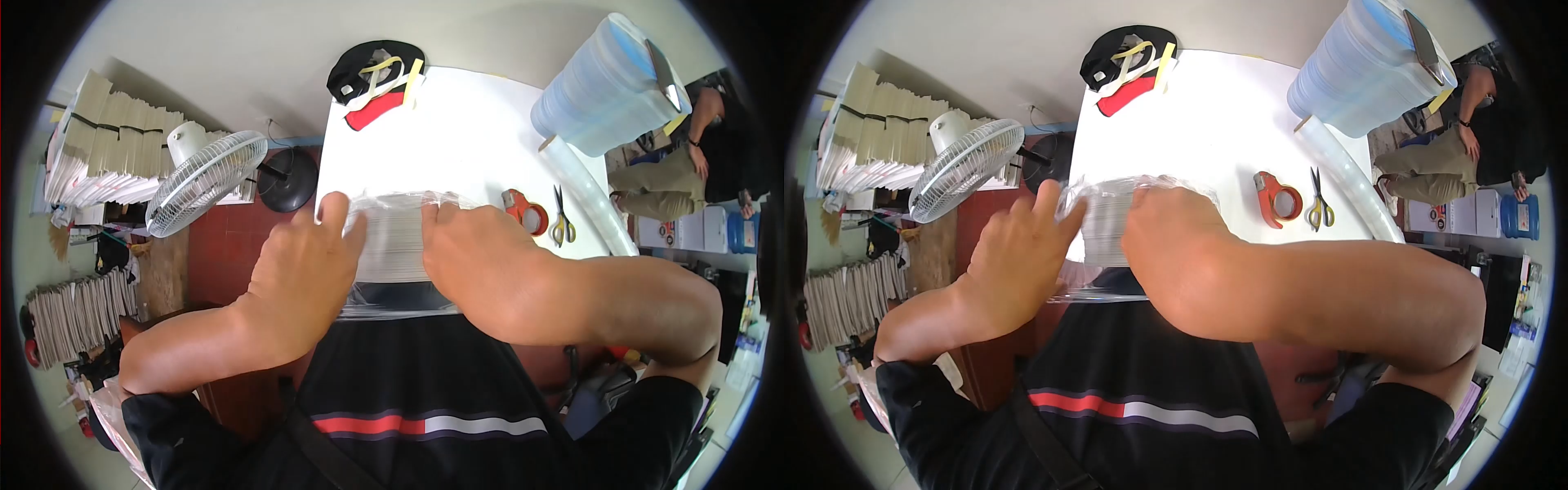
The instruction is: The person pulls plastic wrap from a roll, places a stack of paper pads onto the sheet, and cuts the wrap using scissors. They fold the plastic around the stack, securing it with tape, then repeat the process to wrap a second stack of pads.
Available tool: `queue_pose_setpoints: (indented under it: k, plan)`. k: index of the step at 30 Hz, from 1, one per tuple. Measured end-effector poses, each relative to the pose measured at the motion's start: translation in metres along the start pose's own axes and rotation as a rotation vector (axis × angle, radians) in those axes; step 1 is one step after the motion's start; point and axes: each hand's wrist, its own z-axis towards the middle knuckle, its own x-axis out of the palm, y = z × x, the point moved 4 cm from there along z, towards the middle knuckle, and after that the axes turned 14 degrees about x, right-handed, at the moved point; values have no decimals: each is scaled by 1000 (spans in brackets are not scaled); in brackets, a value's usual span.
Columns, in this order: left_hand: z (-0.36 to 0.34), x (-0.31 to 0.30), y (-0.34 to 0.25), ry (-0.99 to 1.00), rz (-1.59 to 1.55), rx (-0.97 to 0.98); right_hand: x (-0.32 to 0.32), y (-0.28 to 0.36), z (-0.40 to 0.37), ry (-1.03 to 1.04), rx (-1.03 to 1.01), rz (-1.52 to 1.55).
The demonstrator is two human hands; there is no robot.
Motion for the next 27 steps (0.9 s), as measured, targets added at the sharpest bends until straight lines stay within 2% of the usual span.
queue_pose_setpoints:
  k: [3, 6, 9, 10, 12, 13, 15, 18, 23, 25, 27]
  plan:
    - [1, -4, 5, 28, 64, 140, 0, 2, -5, -42, 10, -104]
    - [8, 4, 14, 41, -112, 120, -10, -5, -7, -66, -54, 11]
    - [11, 4, 30, 80, -369, 87, -8, -13, -13, -19, -11, 122]
    - [5, 1, 31, -96, -415, 80, -8, -17, -17, -101, 10, 99]
    - [3, 10, 36, -228, -452, 44, -1, -24, -28, -264, 43, 51]
    - [2, 13, 36, -294, -472, 24, 6, -26, -31, -267, 41, 48]
    - [2, 15, 31, -287, -514, -1, 17, -29, -35, -278, 40, 34]
    - [-2, 2, 18, -330, -585, 2, 22, -29, -43, -239, 176, -147]
    - [-8, -1, 10, -274, -585, -4, 9, -44, -55, -430, 405, -280]
    - [-7, -1, 12, -256, -636, -31, 3, -60, -68, -464, 441, -103]
    - [-6, 1, 11, -337, -689, -6, 6, -79, -81, -451, 383, 246]
